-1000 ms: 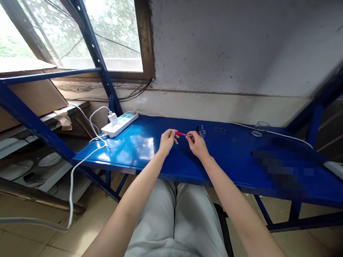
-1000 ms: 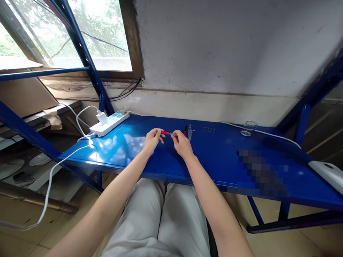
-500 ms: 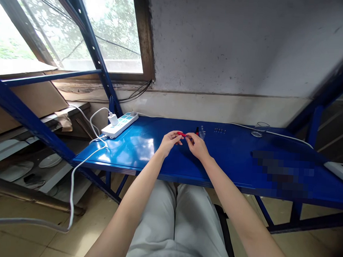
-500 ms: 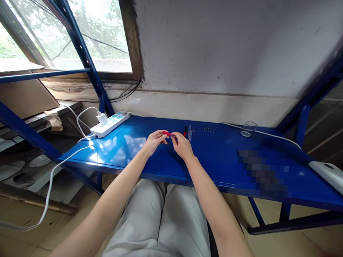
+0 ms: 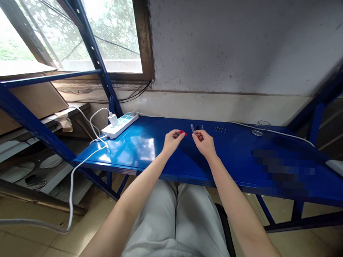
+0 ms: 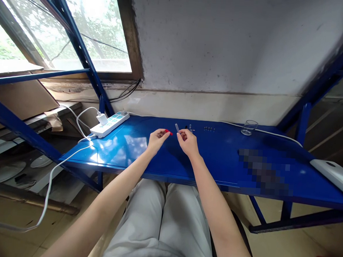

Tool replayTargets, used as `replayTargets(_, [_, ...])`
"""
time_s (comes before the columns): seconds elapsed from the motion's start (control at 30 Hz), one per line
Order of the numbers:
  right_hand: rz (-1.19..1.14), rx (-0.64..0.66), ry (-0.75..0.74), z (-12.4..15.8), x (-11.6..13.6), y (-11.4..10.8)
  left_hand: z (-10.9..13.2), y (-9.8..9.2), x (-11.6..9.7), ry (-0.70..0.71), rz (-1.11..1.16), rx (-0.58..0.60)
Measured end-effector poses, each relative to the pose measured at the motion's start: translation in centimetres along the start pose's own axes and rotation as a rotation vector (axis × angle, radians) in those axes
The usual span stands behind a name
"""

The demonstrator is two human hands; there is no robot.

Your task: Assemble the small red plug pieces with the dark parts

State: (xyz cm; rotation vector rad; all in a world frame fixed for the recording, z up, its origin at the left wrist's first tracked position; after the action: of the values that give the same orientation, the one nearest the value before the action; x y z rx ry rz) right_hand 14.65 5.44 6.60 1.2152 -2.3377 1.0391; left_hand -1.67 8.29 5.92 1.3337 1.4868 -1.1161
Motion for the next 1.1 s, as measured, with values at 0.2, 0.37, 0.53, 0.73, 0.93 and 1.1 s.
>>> replayTargets(0.2, [0.018,0.059,0.166,1.3,-2.8,-2.1,-0.3,4.1,-1.5,0.054,-0.308,0.098])
replayTargets(0.37, [0.219,0.110,0.302,2.2,-4.5,-3.0,-0.9,6.6,0.3,-0.010,-0.393,0.107])
replayTargets(0.53, [0.368,0.130,0.347,2.4,-4.6,-2.9,-0.5,7.6,1.2,-0.044,-0.449,0.066])
replayTargets(0.73, [0.455,0.224,0.318,2.4,-5.1,-1.9,-0.2,7.6,2.0,-0.081,-0.547,0.013])
replayTargets(0.93, [0.519,0.265,0.272,2.4,-5.5,-1.4,-0.2,7.7,2.9,-0.100,-0.629,0.024])
replayTargets(1.1, [0.527,0.284,0.301,2.6,-5.4,-1.4,1.4,7.1,1.2,0.082,-0.730,-0.005])
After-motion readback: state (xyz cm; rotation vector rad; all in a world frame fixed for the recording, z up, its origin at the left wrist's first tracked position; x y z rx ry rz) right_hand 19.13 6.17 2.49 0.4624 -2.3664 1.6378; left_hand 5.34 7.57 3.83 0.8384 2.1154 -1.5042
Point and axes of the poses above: each hand's wrist, its own z-axis away from the middle knuckle, its own y-axis out of the palm, x = y × z, the point moved 6 cm from there along -z, towards the middle knuckle, and after that the axes turned 12 degrees about -y, right-handed, at the moved point
